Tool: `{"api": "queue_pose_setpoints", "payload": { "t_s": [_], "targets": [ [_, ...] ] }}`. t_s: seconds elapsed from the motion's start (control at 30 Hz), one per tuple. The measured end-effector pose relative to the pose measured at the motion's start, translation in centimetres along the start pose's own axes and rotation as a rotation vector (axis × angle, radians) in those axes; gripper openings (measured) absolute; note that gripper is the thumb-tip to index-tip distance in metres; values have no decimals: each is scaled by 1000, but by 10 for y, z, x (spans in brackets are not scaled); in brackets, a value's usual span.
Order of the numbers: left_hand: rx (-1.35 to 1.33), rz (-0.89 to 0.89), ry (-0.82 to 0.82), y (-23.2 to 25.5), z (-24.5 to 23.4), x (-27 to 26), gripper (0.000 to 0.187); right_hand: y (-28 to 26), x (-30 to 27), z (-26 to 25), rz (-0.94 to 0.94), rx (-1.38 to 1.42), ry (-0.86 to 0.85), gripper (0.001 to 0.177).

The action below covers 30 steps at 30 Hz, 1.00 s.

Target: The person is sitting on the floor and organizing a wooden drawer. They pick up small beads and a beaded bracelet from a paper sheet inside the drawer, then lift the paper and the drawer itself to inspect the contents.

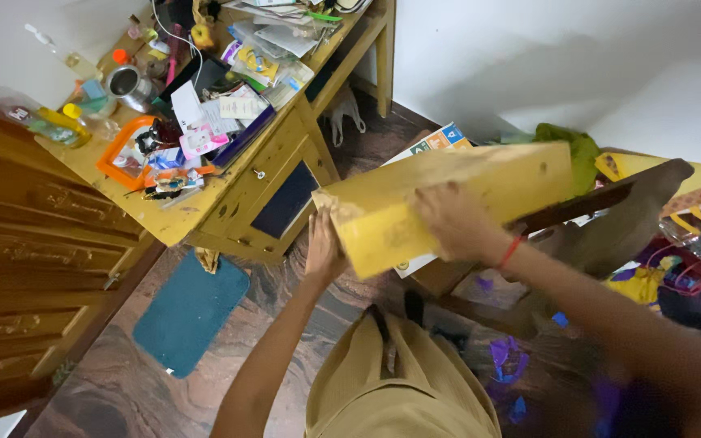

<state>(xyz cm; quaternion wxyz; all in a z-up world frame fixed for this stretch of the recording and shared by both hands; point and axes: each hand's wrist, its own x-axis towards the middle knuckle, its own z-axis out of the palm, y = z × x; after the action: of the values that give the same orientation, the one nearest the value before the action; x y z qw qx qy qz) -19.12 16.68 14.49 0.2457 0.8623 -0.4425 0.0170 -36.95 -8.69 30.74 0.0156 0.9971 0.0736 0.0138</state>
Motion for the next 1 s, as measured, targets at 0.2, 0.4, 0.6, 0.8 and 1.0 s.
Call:
{"api": "queue_pose_setpoints", "payload": {
  "t_s": [0.2,0.4,0.6,0.8,1.0],
  "targets": [
    [-62,-89,-26,61,-48,71,126,82,25,-46,-40,121,191,101],
    [-92,-90,-40,78,-62,120,131,123,28,-66,34,272,173,103],
    [-124,-4,8,93,-61,147,136,150,23,-64,125,217,142,113],
    [-51,-80,-25,121,-53,159,136,191,6,-56,147,209,175,116],
    [-88,-35,35,145,-49,157,136,199,-29,-44,197,138,323,105]
  ]
}}
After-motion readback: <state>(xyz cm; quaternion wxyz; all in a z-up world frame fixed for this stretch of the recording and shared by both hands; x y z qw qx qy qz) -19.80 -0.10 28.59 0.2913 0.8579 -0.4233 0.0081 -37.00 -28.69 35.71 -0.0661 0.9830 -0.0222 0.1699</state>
